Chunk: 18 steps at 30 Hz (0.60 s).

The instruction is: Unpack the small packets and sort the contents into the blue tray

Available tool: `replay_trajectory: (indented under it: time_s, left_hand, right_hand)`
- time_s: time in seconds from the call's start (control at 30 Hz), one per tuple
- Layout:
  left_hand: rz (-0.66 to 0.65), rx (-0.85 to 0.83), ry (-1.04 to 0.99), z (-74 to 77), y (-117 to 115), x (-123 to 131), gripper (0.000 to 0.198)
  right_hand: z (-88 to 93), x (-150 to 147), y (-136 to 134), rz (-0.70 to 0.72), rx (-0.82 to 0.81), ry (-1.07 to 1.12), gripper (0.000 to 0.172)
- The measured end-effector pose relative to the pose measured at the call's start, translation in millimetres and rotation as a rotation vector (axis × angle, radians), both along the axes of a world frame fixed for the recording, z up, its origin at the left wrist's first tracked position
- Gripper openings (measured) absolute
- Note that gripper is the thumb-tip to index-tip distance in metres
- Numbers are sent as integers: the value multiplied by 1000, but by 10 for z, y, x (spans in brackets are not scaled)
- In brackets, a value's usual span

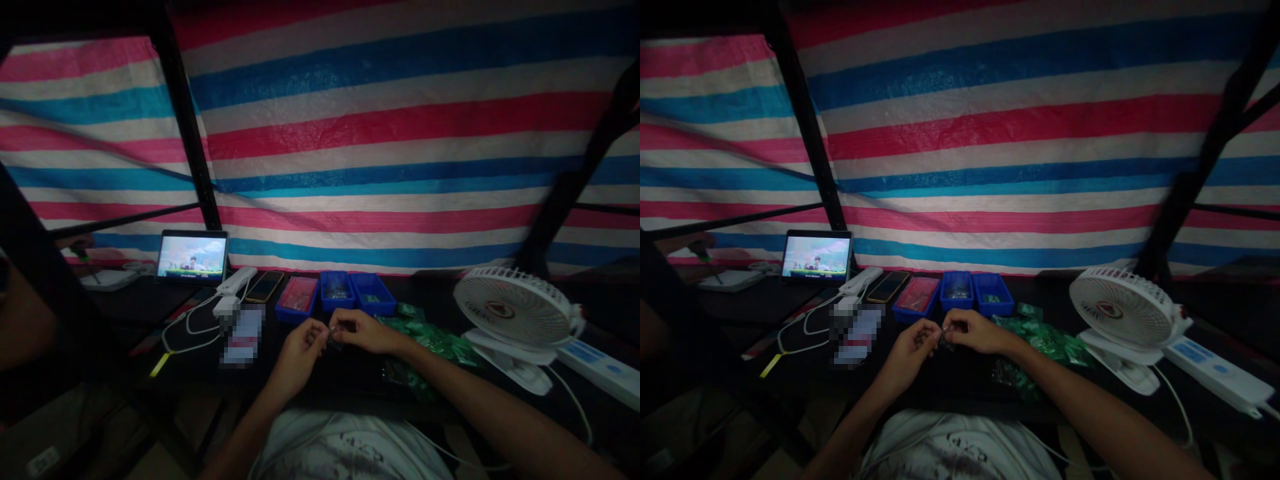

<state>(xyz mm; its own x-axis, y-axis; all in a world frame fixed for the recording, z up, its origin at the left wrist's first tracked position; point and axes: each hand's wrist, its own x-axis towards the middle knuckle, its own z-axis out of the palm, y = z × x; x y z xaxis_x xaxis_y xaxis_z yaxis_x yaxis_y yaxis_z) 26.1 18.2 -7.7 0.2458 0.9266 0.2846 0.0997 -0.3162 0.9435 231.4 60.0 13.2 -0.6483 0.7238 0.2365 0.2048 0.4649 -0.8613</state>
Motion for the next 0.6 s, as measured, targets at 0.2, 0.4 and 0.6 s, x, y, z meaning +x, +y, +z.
replay_trajectory:
  time_s: [0.2, 0.4, 0.6]
  left_hand:
    - [-9, 25, 28, -4, 9, -2, 20]
    - [-19, 27, 19, -5, 5, -3, 19]
    - [-26, 21, 17, -34, 2, -14, 20]
  right_hand:
    - [23, 8, 11, 29, 11, 34, 25]
    - [5, 16, 7, 24, -14, 12, 19]
    - [11, 10, 7, 23, -34, 45, 12]
